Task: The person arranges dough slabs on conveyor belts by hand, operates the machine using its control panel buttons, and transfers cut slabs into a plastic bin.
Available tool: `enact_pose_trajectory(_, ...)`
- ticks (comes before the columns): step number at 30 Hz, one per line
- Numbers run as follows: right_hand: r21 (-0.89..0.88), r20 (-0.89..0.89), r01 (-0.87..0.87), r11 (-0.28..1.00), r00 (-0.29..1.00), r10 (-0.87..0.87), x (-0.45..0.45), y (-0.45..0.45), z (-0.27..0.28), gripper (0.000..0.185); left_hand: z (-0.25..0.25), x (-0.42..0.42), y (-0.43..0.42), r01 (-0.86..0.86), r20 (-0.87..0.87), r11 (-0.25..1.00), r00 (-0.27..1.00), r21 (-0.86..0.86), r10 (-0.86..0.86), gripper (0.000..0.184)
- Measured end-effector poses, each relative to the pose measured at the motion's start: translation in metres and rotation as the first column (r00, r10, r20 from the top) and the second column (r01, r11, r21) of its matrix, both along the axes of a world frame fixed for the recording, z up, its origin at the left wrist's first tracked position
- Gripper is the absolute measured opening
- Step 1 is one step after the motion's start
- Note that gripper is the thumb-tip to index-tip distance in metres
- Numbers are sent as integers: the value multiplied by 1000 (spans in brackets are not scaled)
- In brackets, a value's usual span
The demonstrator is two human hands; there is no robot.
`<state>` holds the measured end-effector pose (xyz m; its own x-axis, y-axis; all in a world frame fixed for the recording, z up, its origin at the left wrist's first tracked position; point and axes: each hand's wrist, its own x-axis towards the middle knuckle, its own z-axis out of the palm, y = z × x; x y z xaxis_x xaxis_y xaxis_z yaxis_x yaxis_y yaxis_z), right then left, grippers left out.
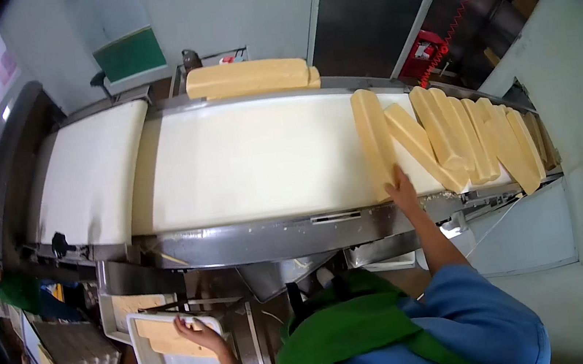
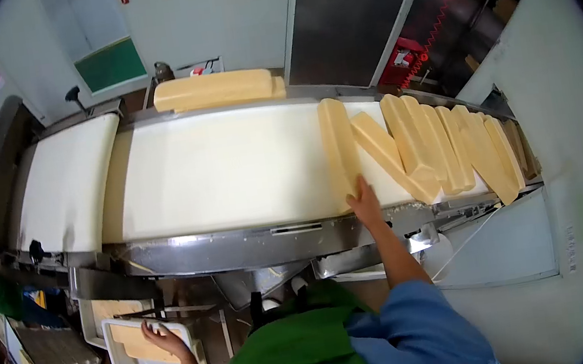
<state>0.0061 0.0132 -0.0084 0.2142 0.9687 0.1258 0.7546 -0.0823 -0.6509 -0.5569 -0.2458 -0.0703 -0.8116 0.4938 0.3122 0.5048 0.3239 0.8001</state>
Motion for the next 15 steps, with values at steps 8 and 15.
enact_pose_trajectory(8,475,639,86,876,650,-411,87,23,78,68,135,214,172,832,-65,546,542,-102,-838,38)
enact_pose_trajectory(15,-80,51,206,975,978,-203,149,35,72,76,120,296,290,630,-269,486,413,-605,-870,66)
